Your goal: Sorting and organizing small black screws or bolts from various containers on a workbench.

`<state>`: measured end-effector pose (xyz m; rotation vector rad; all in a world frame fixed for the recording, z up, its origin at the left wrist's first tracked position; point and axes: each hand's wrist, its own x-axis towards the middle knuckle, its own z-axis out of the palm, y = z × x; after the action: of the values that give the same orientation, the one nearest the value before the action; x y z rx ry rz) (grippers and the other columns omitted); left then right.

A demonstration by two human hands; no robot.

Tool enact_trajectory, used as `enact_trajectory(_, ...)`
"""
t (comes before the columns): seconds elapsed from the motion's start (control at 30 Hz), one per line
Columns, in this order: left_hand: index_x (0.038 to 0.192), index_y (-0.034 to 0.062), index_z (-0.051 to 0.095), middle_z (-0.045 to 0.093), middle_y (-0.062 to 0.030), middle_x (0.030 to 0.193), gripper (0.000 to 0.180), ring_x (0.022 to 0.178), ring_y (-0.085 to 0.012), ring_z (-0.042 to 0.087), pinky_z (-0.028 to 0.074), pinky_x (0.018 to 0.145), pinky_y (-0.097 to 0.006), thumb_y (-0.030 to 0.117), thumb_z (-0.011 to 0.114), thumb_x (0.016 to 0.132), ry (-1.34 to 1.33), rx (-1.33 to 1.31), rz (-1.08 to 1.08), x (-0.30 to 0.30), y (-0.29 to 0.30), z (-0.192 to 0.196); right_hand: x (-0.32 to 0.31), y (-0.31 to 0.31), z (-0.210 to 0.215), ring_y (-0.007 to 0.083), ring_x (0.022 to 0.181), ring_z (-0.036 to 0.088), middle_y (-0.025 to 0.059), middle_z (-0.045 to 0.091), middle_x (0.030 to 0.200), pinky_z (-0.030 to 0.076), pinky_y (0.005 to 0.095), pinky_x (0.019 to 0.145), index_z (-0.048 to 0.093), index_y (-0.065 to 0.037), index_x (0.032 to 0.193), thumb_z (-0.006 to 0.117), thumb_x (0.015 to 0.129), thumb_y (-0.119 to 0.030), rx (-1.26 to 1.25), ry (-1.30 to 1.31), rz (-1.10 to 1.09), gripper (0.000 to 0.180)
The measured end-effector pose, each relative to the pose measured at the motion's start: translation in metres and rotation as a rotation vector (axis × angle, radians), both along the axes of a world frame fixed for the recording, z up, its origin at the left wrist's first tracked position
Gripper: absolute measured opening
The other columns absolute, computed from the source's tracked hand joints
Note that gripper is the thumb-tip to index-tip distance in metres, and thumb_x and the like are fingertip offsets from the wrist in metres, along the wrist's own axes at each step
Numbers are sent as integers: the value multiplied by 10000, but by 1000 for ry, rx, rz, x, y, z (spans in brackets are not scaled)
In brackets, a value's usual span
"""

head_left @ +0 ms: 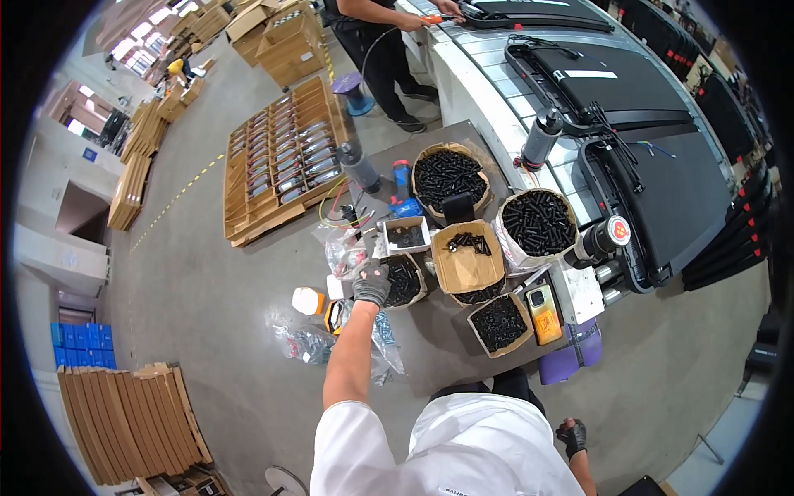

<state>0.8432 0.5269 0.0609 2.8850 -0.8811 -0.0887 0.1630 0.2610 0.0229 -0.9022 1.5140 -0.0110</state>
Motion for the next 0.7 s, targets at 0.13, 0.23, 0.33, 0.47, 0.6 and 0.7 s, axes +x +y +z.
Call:
enact_trajectory(0.13,861,91,672,607,-152,966,162,880,-317,613,486,766,-430,156,555,769,-43,129,-145,15,-7,-16,-24,61,3,201,550,596,54,588,685,492,344,468,551,-88,901,666,823,-253,4,12,-16,216)
enact_trajectory(0.23,803,74,664,613,-156,937,155,841,-291,624,500,700,-403,150,532,773,-132,148,-237,20,-5,-24,-25,83,9,188,560,590,48,589,684,486,340,472,555,-82,896,673,819,-238,-154,27,39,211)
enact_trajectory(0.33,793,84,647,619,-140,912,152,751,-276,636,510,644,-408,138,506,789,-182,247,-411,20,-1,-25,-25,77,10,177,559,585,51,594,690,483,320,483,563,-61,902,677,823,-247,-151,13,18,232)
enact_trajectory(0.47,866,107,634,624,-112,884,166,809,-245,637,495,631,-374,148,476,832,-52,311,-553,10,-34,-1,-34,82,16,161,557,578,55,601,697,478,294,498,573,-34,910,682,828,-258,-153,-2,-29,263)
enact_trajectory(0.6,840,128,655,646,-83,888,199,831,-235,640,471,650,-370,174,462,844,-181,300,-443,18,-19,-32,0,30,23,164,557,586,57,602,709,478,289,502,563,-33,941,668,837,-271,-93,25,98,280)
enact_trajectory(0.7,863,81,653,631,-132,972,160,882,-297,621,486,736,-410,155,514,831,-31,80,-312,13,-18,-25,20,-15,29,166,562,593,49,598,703,479,286,515,567,-36,945,641,849,-290,-14,5,62,281)
